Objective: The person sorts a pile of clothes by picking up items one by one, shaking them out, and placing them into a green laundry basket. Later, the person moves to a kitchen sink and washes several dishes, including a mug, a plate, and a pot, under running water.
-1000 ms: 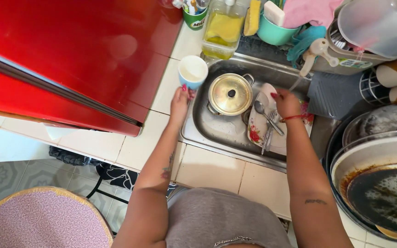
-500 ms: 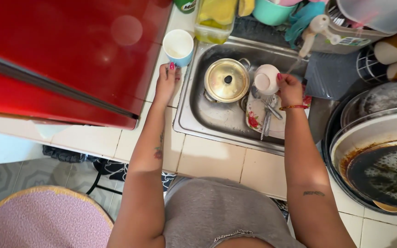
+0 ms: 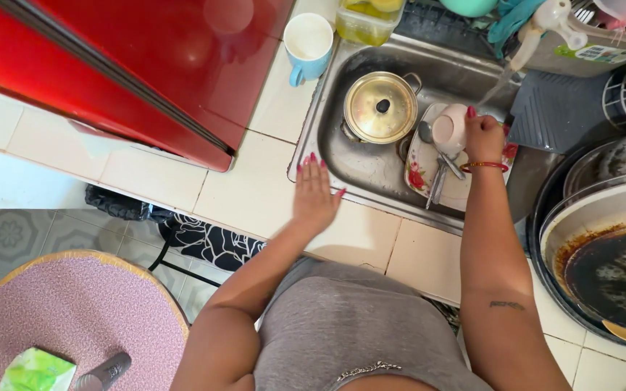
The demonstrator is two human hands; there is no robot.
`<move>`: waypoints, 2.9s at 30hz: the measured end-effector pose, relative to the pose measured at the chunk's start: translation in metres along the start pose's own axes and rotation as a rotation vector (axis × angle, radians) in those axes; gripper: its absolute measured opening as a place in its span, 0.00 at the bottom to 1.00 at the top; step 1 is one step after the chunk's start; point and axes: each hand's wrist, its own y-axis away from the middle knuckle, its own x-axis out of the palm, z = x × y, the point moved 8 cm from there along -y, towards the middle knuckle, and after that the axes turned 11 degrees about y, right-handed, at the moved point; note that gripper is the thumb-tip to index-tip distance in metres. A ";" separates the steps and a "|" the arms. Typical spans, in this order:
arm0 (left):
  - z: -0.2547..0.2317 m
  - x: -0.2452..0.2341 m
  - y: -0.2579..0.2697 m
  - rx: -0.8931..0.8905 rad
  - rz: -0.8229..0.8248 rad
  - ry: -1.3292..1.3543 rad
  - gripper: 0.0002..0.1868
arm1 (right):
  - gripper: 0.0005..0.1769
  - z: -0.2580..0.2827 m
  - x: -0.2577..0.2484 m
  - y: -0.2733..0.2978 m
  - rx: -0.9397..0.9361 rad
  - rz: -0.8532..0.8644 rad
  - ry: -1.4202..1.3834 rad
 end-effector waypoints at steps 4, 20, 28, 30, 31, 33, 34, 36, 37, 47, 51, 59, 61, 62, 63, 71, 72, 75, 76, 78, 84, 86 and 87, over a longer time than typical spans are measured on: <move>-0.076 0.013 0.001 0.083 0.110 0.179 0.38 | 0.16 0.036 -0.007 0.010 -0.335 -0.005 0.195; -0.206 0.063 -0.038 0.764 -0.033 -0.096 0.27 | 0.10 0.073 0.000 0.011 -0.372 0.036 0.026; 0.077 -0.031 -0.049 0.076 -0.599 0.314 0.26 | 0.11 0.064 0.008 0.028 -0.343 -0.042 0.047; 0.116 -0.038 -0.047 -0.089 -0.529 0.294 0.34 | 0.11 0.063 0.012 0.037 -0.329 -0.026 0.067; 0.129 -0.034 -0.049 -0.179 -0.428 0.282 0.36 | 0.11 0.062 0.013 0.041 -0.314 -0.016 0.068; 0.145 -0.024 -0.054 -0.320 -0.273 0.264 0.38 | 0.11 0.058 0.016 0.046 -0.288 -0.002 0.048; 0.146 -0.019 -0.058 -0.372 -0.219 0.258 0.39 | 0.11 0.055 0.016 0.049 -0.277 0.002 0.026; 0.134 -0.015 -0.068 -0.332 -0.198 0.198 0.38 | 0.11 0.051 0.016 0.052 -0.266 0.002 -0.008; 0.120 -0.016 -0.073 -0.245 -0.232 0.148 0.37 | 0.11 0.051 0.016 0.052 -0.271 0.001 -0.017; 0.038 -0.015 -0.083 0.092 -0.290 0.489 0.30 | 0.09 0.099 -0.009 0.044 -0.443 -0.072 0.196; 0.123 -0.038 -0.062 -0.314 -0.398 0.179 0.37 | 0.04 0.138 -0.023 0.063 -0.756 -0.129 0.420; 0.133 -0.028 -0.091 -0.413 -0.298 0.192 0.39 | 0.06 0.104 -0.006 0.032 -0.593 0.002 0.248; 0.104 -0.026 -0.095 -0.175 -0.300 0.147 0.38 | 0.08 0.082 0.005 0.006 -0.441 0.035 0.084; 0.082 -0.019 -0.092 -0.061 -0.288 0.211 0.38 | 0.09 0.071 0.010 -0.006 -0.366 0.052 0.003; 0.069 0.000 -0.089 -0.077 -0.128 0.316 0.37 | 0.10 0.064 0.016 -0.015 -0.344 0.075 -0.068; -0.082 0.051 -0.101 0.263 0.053 1.111 0.29 | 0.13 0.018 0.033 -0.033 -0.060 0.196 -0.307; -0.103 0.059 -0.124 0.221 0.094 1.294 0.30 | 0.11 0.028 0.028 -0.028 -0.194 0.159 -0.197; -0.139 0.119 -0.182 -0.438 0.389 2.027 0.31 | 0.04 0.059 -0.003 0.004 -0.561 -0.008 0.226; -0.158 0.141 -0.196 -0.806 0.521 2.236 0.32 | 0.03 0.071 -0.004 0.021 -0.671 -0.081 0.412; -0.187 0.147 -0.241 -0.563 0.551 2.369 0.32 | 0.08 0.086 -0.011 0.050 -0.789 -0.072 0.436; -0.221 0.175 -0.293 -0.240 0.486 2.245 0.22 | 0.13 0.112 -0.042 0.090 -0.824 -0.116 0.789; -0.227 0.180 -0.296 -0.222 0.498 2.108 0.19 | 0.15 0.110 -0.046 0.091 -0.758 -0.153 0.885; -0.227 0.167 -0.302 -0.047 0.339 1.993 0.19 | 0.22 0.107 -0.045 0.089 -0.718 -0.152 0.889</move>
